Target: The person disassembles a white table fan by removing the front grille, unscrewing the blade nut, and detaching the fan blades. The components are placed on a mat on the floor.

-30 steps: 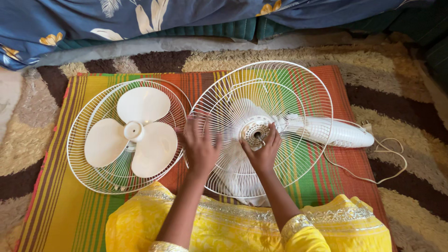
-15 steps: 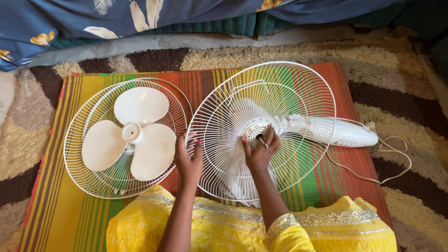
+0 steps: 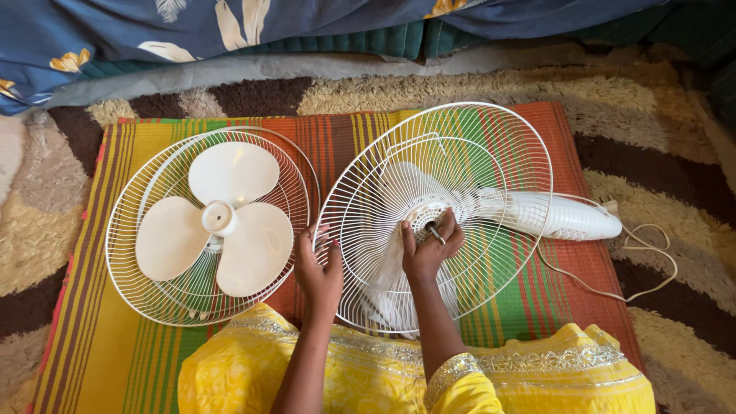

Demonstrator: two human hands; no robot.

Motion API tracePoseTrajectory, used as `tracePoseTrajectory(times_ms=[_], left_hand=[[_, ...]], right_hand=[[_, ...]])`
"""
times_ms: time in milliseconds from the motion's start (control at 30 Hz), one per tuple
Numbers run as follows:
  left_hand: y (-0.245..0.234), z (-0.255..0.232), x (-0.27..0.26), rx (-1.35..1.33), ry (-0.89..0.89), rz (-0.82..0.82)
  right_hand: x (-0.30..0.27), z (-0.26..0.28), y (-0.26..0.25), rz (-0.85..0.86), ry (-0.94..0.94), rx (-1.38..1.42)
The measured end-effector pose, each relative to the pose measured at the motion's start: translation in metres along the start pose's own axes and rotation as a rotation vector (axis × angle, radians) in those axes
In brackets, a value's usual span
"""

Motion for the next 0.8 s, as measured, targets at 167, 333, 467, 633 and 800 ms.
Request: tracePoseTrajectory(times_ms=[167,333,467,633,800], left_hand=[[-0.006,-0.003,-0.013,-0.065,-0.004,-0.014],[-0.008,-0.003,-0.028,-0.053,0.035,-0.085],[-0.012,0.0,-0.035,-0.042,0.062,-0.122],[-0.014,0.006,-0.03,-0.008,0.055,-0.119],[-0.014,-0.005,-0.034,0.118,0.135,-0.175]], right_hand=[[-0.004,0.007,-0.005,-0.022,0.0,0.022],[-0.006,0.013,-0.011,0.012,0.064,0.077],[-0.009,0.017,-0.013,0.014,0.077,0.085],[-0.005,0.007,-0.02,0.084,-0.078,0.001],[0.002,0.001,-0.024,0.115,-0.26,-0.106]])
Point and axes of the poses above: each hand's wrist, its own x-axis towards the middle knuckle, its own y-axis out of the palm, z = x × y, the point moved 3 cm from there along x, towards the middle knuckle, and after that the axes turned 8 degrees about x, right-handed, at the moved point
